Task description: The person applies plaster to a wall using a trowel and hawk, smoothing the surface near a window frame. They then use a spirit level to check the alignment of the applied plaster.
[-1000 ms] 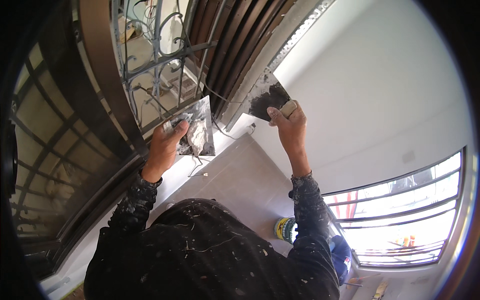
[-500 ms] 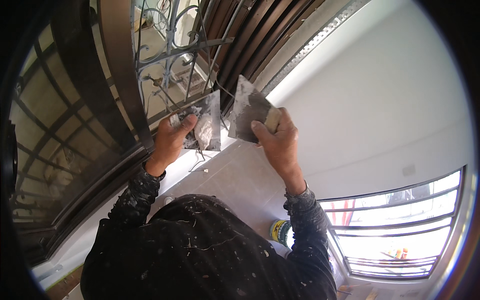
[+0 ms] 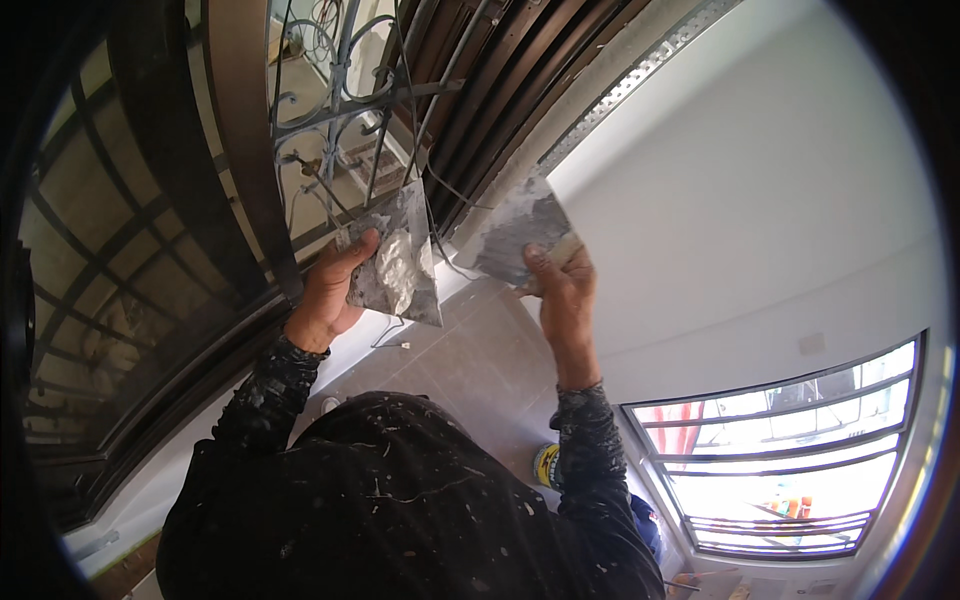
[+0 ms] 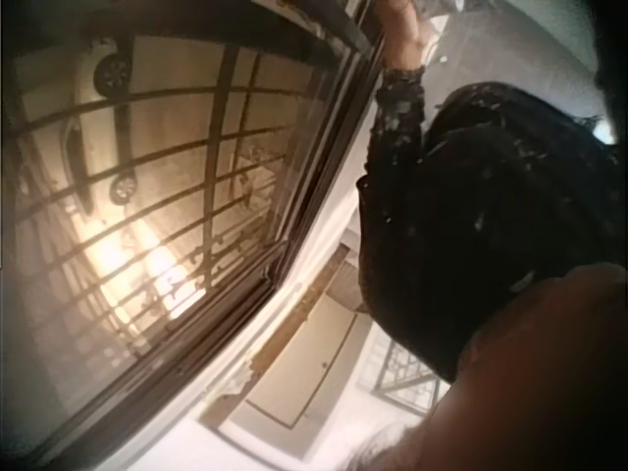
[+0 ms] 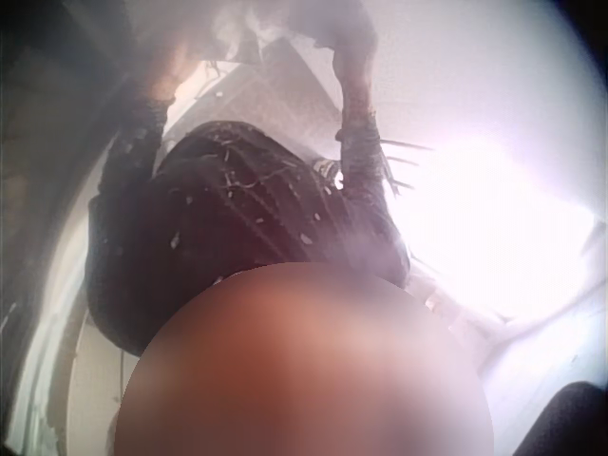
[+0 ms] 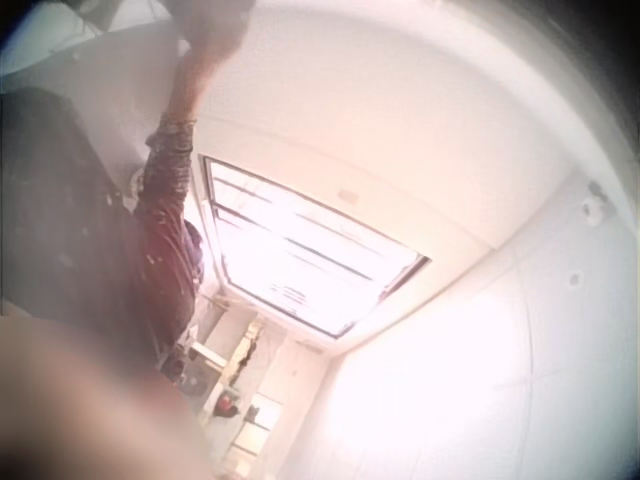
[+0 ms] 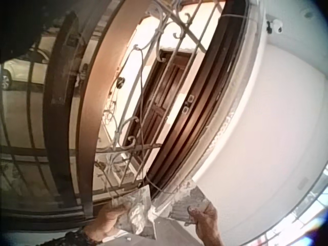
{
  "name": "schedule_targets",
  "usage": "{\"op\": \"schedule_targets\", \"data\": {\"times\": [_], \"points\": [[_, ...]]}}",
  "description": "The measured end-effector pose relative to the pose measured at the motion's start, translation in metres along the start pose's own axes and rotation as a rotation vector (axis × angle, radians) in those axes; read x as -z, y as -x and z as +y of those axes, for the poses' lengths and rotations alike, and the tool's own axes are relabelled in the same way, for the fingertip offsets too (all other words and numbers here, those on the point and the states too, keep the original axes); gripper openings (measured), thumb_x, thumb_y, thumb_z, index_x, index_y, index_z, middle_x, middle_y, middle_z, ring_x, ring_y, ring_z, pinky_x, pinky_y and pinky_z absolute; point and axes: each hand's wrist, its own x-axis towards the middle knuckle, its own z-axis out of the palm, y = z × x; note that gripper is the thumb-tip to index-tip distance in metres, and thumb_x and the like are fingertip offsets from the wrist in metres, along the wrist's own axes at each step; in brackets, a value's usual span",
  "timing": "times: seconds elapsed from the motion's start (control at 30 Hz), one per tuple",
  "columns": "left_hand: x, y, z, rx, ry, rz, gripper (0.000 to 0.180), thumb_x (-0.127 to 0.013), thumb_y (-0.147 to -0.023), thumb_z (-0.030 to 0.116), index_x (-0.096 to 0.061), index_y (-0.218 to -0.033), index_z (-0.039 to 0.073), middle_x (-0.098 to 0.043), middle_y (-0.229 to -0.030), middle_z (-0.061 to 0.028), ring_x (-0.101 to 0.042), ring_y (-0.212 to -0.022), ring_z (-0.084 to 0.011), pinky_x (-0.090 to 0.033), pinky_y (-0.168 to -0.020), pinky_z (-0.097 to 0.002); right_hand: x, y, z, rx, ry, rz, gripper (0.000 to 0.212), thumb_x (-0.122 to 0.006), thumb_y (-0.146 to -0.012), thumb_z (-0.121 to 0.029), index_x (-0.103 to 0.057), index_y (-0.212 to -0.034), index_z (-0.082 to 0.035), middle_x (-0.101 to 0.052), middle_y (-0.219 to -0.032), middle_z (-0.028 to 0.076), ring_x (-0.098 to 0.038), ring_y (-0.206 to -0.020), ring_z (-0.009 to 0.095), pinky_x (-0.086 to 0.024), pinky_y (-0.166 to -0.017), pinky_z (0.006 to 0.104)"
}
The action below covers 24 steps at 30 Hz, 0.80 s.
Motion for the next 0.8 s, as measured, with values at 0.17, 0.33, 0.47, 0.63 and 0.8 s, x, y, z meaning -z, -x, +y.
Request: {"op": "schedule_targets", "data": {"times": [0.17, 0.33, 0.47, 0.63, 0.8], "points": [[-0.009, -0.006, 0.0, -0.353, -0.575, 0.055, 0.043, -0.069, -0.097, 0.04, -0.067, -0.117, 0.002, -0.068, -0.098, -0.0032, -0.059, -0.091, -0.0084, -0.05, -0.081, -0.0286, -0.011, 0.015, -0.046, 0.064, 0.336, -0.1, 0.029, -0.076, -0.09, -0.01, -0.059, -0.108, 0.003, -0.065, -0.083, 0.004, -0.061, -0.063, 0.009, -0.056, -0.052, 0.0241], [-0.017, 0.003, 0.0, -0.376, -0.713, 0.086, 0.054, -0.069, -0.095, 0.049, -0.067, -0.118, 0.001, -0.068, -0.097, -0.0035, -0.06, -0.086, -0.0082, -0.05, -0.08, -0.0268, -0.022, 0.012, -0.035, 0.167, 0.547, -0.043, 0.026, -0.077, -0.088, -0.007, -0.052, -0.087, -0.002, -0.058, -0.073, 0.002, -0.056, -0.058, 0.007, -0.057, -0.053, 0.0253], [-0.006, 0.005, 0.009, -0.374, -0.612, 0.125, 0.05, -0.068, -0.097, 0.041, -0.063, -0.125, -0.001, -0.068, -0.113, -0.0072, -0.062, -0.102, -0.0145, -0.047, -0.093, -0.0303, 0.01, -0.022, -0.012, 0.188, 0.4, 0.089, 0.028, -0.075, -0.09, -0.007, -0.049, -0.083, -0.005, -0.057, -0.074, 0.002, -0.055, -0.06, 0.007, -0.059, -0.058, 0.0276], [0.003, 0.013, 0.011, -0.359, -0.7, 0.122, 0.046, -0.068, -0.098, 0.033, -0.061, -0.127, -0.002, -0.066, -0.12, -0.008, -0.059, -0.108, -0.0167, -0.044, -0.099, -0.0331, 0.044, -0.075, 0.039, 0.179, 0.244, 0.069, 0.023, -0.073, -0.092, -0.008, -0.05, -0.086, -0.006, -0.058, -0.079, 0.0, -0.059, -0.073, 0.007, -0.06, -0.071, 0.0303], [0.006, 0.019, 0.005, -0.295, -0.694, 0.139, 0.045, -0.067, -0.098, 0.03, -0.06, -0.128, -0.003, -0.065, -0.122, -0.0092, -0.057, -0.112, -0.0168, -0.041, -0.102, -0.0331, 0.058, -0.114, 0.076, 0.164, 0.157, 0.059, 0.019, -0.073, -0.092, -0.008, -0.055, -0.092, -0.003, -0.059, -0.082, 0.001, -0.059, -0.074, 0.008, -0.06, -0.073, 0.0308]]}}
